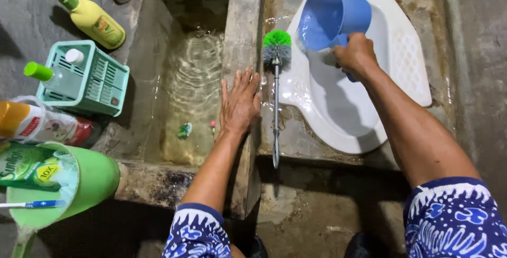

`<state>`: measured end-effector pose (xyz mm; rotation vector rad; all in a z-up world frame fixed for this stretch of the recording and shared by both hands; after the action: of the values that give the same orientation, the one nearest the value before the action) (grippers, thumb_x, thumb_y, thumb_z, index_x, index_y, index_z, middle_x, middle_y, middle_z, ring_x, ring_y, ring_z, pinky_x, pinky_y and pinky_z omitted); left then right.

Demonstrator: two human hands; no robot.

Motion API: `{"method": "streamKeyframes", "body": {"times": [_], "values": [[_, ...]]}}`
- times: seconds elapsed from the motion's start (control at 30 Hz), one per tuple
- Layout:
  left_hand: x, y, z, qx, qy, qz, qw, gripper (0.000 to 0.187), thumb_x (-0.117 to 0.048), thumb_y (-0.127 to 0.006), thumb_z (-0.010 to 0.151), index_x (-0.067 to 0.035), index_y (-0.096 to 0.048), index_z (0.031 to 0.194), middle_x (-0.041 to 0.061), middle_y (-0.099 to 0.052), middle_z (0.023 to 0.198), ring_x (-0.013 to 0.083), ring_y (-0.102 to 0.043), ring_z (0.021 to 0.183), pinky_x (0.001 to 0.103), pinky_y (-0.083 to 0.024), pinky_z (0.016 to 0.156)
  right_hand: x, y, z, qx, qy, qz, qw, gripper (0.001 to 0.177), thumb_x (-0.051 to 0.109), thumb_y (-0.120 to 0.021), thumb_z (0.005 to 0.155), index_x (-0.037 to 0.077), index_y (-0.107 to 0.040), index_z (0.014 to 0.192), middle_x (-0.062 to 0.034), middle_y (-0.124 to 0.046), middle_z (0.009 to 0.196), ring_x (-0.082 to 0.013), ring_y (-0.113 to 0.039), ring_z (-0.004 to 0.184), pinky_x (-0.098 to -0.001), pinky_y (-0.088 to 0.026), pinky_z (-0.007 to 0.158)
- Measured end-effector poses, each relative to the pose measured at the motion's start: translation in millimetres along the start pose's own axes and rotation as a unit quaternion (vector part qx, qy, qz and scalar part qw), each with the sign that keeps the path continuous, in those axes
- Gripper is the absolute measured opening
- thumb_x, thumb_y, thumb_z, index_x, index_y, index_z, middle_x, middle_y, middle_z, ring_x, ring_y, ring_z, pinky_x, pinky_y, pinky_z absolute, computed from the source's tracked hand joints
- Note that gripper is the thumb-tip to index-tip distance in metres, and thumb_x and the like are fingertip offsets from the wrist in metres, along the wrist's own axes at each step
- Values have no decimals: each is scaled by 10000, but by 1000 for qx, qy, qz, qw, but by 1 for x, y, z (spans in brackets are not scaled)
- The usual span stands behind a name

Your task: Cleaning a squat toilet using a brush and water.

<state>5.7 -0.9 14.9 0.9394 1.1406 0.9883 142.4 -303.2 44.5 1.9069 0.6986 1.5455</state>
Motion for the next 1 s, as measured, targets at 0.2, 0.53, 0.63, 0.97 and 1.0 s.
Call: {"method": "streamKeyframes", "body": {"times": [0.2,0.53,0.63,0.97,1.0], "values": [[1,-2,1,-9,2,-9,1000,602,-232,-649,931,-164,-506,1511,87,-372,1641,293,-291,1533,593,-103,1247,5,25,-79,79,-9,0,997,274,212,-671,904,-44,-703,998,-192,-730,771,-288,-712,639,-451,-558,566],[-2,-2,5,0,11,2,1000,619,-253,-636,938,-186,-468,1530,65,-335,1648,266,-262,1530,559,-75,1243,3,39,-153,99,19,-68,993,312,203,-667,905,-52,-690,1083,-204,-739,774,-292,-724,645,-441,-560,590],[0,-6,5,6,19,12,1000,640,-249,-645,929,-189,-465,1540,53,-337,1654,258,-258,1543,558,-68,1253,-1,42,-163,105,17,-58,993,329,229,-668,911,-38,-687,1102,-184,-739,775,-264,-723,641,-423,-560,583],[5,-11,6,-27,-1,-17,999,595,-251,-658,948,-177,-502,1517,68,-375,1645,275,-290,1536,558,-87,1260,-46,81,-199,126,56,-110,984,325,228,-707,899,-16,-727,1114,-173,-759,776,-247,-739,683,-411,-570,655],[6,-12,7,-27,1,-16,999,593,-252,-660,948,-180,-505,1516,65,-375,1644,273,-292,1538,556,-87,1266,-49,87,-202,121,69,-135,981,326,227,-717,901,-12,-731,1123,-179,-760,768,-252,-737,687,-408,-564,685]]}}
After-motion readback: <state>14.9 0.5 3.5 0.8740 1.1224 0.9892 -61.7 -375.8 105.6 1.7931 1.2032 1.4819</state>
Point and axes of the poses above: each hand's wrist, its own z-axis towards the middle knuckle, its own y-axis out of the back of the hand, x = y × z, the point moved 1 cm from there along z, towards the middle knuckle
